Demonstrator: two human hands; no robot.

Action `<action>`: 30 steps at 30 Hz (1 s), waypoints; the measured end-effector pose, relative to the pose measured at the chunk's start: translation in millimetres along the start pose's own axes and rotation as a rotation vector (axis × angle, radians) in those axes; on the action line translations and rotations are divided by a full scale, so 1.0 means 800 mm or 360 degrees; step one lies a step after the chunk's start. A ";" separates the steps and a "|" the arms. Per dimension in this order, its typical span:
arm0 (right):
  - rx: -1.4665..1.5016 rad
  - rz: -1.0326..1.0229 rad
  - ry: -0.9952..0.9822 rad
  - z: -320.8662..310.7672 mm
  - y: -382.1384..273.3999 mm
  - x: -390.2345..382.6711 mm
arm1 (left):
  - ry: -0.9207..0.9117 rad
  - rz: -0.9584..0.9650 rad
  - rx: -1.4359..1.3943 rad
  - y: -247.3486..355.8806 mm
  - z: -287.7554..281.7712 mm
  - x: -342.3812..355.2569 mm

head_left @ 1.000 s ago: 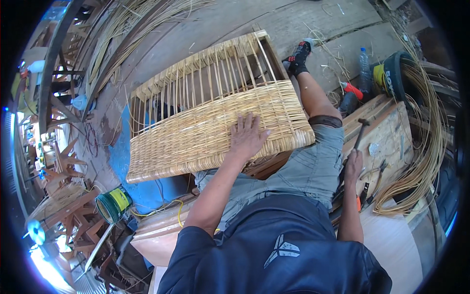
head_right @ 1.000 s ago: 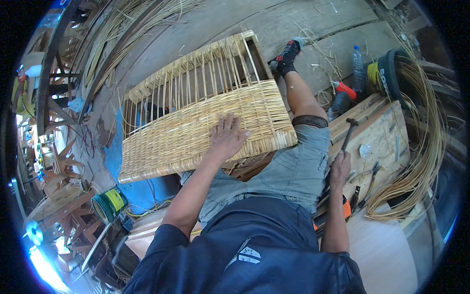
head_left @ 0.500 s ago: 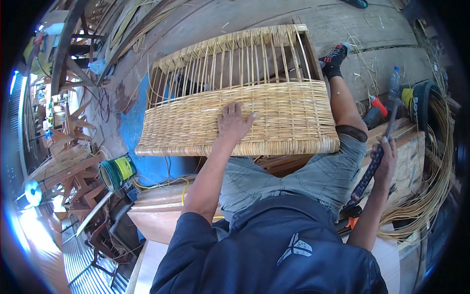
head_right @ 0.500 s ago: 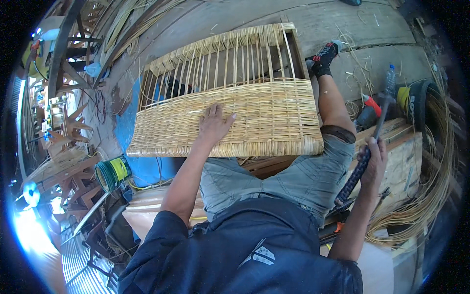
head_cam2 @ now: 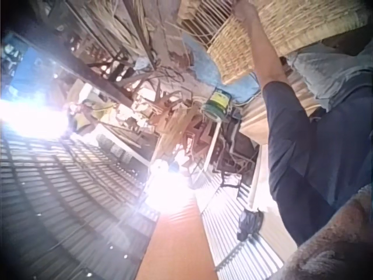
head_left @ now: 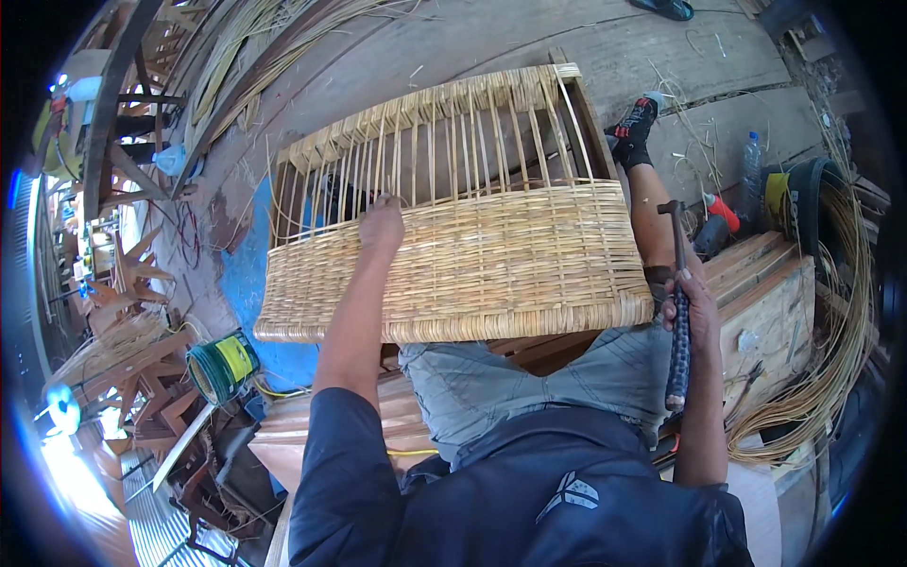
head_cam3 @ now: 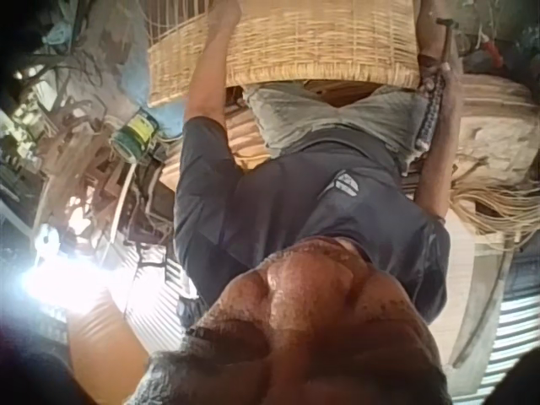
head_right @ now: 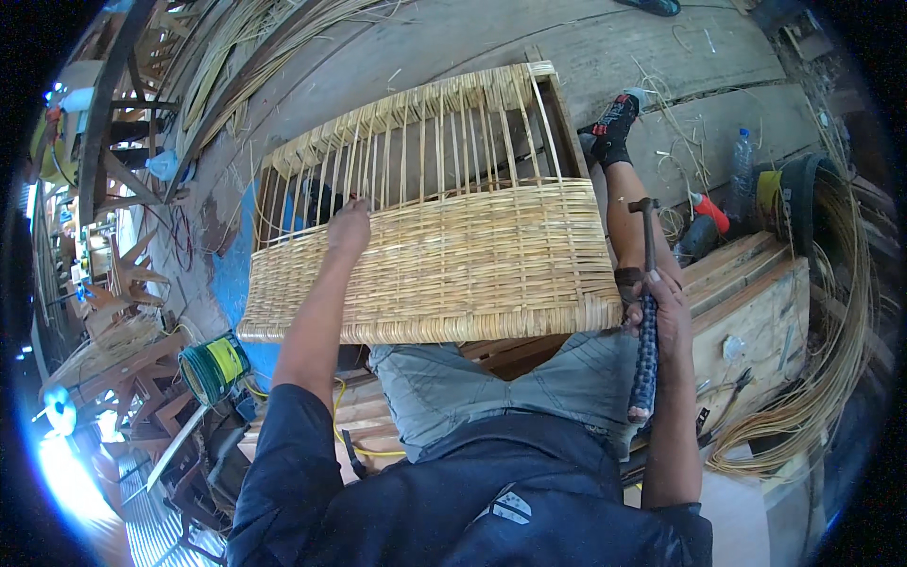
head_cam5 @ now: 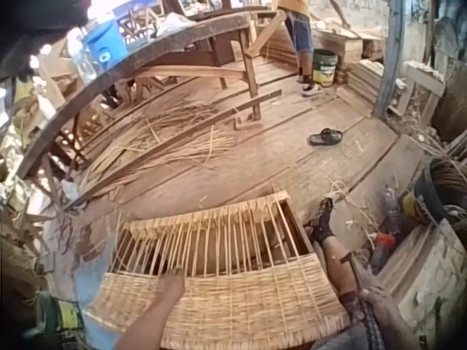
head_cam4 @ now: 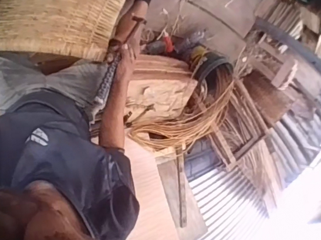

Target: Weaving thin strips of bamboo or rattan into a large cylindrical cage or basket structure.

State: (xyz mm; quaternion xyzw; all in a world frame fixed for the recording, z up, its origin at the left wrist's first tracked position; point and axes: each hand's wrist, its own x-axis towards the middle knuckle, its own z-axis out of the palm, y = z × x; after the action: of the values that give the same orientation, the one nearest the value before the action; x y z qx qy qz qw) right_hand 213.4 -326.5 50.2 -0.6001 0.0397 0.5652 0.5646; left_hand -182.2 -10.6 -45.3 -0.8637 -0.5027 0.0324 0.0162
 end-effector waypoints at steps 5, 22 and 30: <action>0.0183 0.0007 0.0213 0.000 -0.004 0.023 | -0.0786 0.0067 0.0174 -0.024 -0.011 0.023; 0.0019 0.0227 0.0335 0.044 -0.015 0.067 | -0.0910 -0.0588 -0.0454 -0.028 0.005 0.023; 0.0029 0.0173 0.0465 0.051 -0.036 0.095 | -0.0849 -0.0603 -0.0694 -0.068 0.055 0.028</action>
State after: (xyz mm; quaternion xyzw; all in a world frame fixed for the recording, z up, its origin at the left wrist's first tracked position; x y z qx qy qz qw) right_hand 234.7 -241.9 24.8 -0.6678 0.1590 0.5012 0.5268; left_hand -221.8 35.6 -87.2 -0.7000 -0.6349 0.1446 -0.2931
